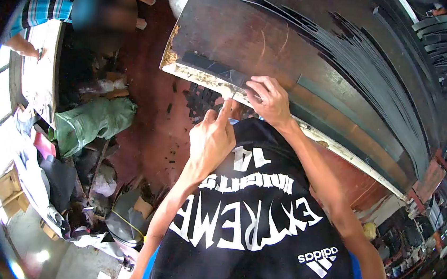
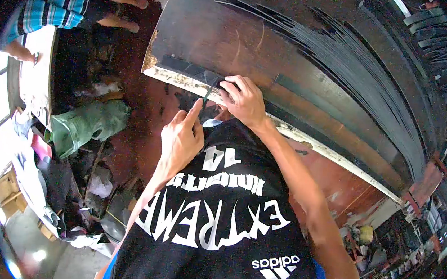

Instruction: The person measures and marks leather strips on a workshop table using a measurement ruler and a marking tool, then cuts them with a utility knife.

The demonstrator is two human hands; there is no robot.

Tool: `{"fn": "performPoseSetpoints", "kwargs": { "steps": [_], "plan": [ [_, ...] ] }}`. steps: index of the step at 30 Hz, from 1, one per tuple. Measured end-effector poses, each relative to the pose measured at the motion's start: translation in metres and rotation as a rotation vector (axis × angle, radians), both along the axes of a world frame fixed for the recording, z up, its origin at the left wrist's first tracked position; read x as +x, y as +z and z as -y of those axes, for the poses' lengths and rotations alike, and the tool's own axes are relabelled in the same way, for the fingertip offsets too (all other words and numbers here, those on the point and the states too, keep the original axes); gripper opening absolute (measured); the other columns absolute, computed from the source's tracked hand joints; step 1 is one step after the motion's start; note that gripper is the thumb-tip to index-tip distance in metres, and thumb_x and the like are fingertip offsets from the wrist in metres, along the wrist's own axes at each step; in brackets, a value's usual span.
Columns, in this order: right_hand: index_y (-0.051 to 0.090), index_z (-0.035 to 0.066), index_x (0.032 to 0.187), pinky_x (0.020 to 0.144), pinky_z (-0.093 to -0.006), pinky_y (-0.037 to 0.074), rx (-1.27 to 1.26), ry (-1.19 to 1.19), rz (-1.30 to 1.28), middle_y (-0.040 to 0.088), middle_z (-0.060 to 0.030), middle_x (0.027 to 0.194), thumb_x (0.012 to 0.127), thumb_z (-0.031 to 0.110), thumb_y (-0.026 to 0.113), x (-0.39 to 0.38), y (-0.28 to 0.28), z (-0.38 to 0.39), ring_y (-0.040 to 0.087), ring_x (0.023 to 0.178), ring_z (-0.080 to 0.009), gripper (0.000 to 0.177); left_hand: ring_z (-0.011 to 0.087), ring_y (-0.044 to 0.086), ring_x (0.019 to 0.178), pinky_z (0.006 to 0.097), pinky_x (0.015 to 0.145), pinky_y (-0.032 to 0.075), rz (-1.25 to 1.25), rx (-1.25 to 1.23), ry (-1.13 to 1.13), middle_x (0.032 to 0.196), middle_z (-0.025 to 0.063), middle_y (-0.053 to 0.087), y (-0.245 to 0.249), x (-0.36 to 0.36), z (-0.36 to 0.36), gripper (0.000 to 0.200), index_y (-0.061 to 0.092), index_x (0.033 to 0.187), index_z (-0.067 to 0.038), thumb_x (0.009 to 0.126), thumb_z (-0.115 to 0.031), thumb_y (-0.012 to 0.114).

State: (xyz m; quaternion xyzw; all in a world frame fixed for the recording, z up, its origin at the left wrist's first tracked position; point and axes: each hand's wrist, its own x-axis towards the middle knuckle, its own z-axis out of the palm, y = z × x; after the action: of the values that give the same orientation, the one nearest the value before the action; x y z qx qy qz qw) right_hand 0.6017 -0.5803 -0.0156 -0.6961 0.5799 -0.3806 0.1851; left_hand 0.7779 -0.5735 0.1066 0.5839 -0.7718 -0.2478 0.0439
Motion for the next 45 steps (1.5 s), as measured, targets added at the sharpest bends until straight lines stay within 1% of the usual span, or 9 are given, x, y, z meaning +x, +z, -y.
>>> {"fn": "performPoseSetpoints", "kwargs": {
  "steps": [5,13,17,25,35,37,39,42,45],
  "plan": [
    [0.069,0.007,0.097,0.077,-0.0357,0.055,0.027,0.006,0.034,0.064,-0.0047,0.102,0.076,0.011,0.077,-0.002,-0.002,0.0,0.064,0.092,-0.0247,0.022,0.0328,0.063,0.059,0.0433,0.053,0.052,0.078,0.066,-0.017,0.073,0.0156,0.06,0.007,-0.012,0.01,0.046,0.063,0.13,-0.01,0.084,-0.006,0.061],
    [0.07,0.008,0.096,0.087,-0.0335,0.053,0.082,0.028,-0.036,0.065,-0.0035,0.105,0.078,0.018,0.075,-0.002,-0.004,-0.001,0.062,0.1,-0.0245,0.02,0.0336,0.064,0.06,0.0434,0.054,0.053,0.154,0.148,-0.031,0.076,0.0164,0.062,0.018,-0.025,0.023,0.047,0.062,0.131,-0.01,0.084,-0.006,0.061],
    [0.071,0.008,0.094,0.079,-0.0347,0.056,0.007,0.002,-0.049,0.067,-0.0043,0.105,0.073,0.011,0.08,-0.001,-0.003,0.0,0.064,0.094,-0.0264,0.022,0.0329,0.067,0.061,0.0416,0.054,0.056,0.209,0.204,-0.08,0.084,0.0175,0.065,0.021,-0.029,0.029,0.053,0.055,0.136,-0.008,0.083,-0.01,0.06],
    [0.071,0.008,0.102,0.085,-0.0332,0.054,0.095,0.092,-0.046,0.067,-0.0037,0.113,0.079,0.018,0.073,-0.008,-0.006,-0.002,0.06,0.102,-0.0224,0.025,0.033,0.067,0.056,0.0417,0.052,0.055,0.353,0.33,-0.136,0.071,0.0195,0.066,0.029,-0.04,0.046,0.058,0.053,0.139,-0.006,0.082,-0.011,0.061],
    [0.071,0.006,0.103,0.086,-0.031,0.053,0.154,0.151,-0.005,0.067,-0.0053,0.114,0.076,0.015,0.076,-0.013,-0.002,0.004,0.062,0.098,-0.0221,0.028,0.0348,0.066,0.057,0.0455,0.051,0.054,0.487,0.44,-0.125,0.07,0.0184,0.065,0.036,-0.057,0.058,0.061,0.049,0.143,-0.012,0.084,-0.01,0.062],
    [0.071,0.005,0.102,0.087,-0.0312,0.053,0.164,0.154,0.001,0.068,-0.0067,0.113,0.077,0.014,0.076,-0.014,-0.002,0.004,0.063,0.096,-0.0224,0.027,0.0348,0.066,0.056,0.0452,0.05,0.054,0.504,0.463,-0.124,0.072,0.0191,0.065,0.037,-0.059,0.06,0.063,0.047,0.145,-0.013,0.085,-0.011,0.061],
    [0.072,0.004,0.102,0.087,-0.0315,0.053,0.172,0.164,0.029,0.068,-0.0081,0.113,0.078,0.014,0.076,-0.014,-0.002,0.005,0.063,0.096,-0.0228,0.026,0.0373,0.07,0.064,0.0464,0.054,0.055,0.513,0.593,-0.129,0.087,0.0281,0.067,0.04,-0.063,0.066,0.07,0.043,0.147,-0.007,0.08,-0.015,0.061],
    [0.072,0.005,0.103,0.086,-0.031,0.054,0.182,0.185,0.009,0.067,-0.0073,0.114,0.081,0.017,0.073,-0.017,0.0,0.007,0.062,0.097,-0.0212,0.025,0.0368,0.07,0.064,0.0463,0.054,0.055,0.497,0.617,-0.114,0.089,0.0292,0.067,0.041,-0.066,0.068,0.071,0.042,0.148,-0.007,0.08,-0.015,0.061],
    [0.073,0.004,0.1,0.087,-0.0323,0.054,0.194,0.171,0.079,0.068,-0.0094,0.112,0.077,0.012,0.077,-0.017,0.0,0.01,0.064,0.097,-0.0233,0.025,0.035,0.066,0.056,0.0441,0.05,0.054,0.5,0.513,-0.11,0.075,0.0208,0.064,0.038,-0.067,0.066,0.067,0.044,0.148,-0.013,0.084,-0.009,0.062]
  ]
}}
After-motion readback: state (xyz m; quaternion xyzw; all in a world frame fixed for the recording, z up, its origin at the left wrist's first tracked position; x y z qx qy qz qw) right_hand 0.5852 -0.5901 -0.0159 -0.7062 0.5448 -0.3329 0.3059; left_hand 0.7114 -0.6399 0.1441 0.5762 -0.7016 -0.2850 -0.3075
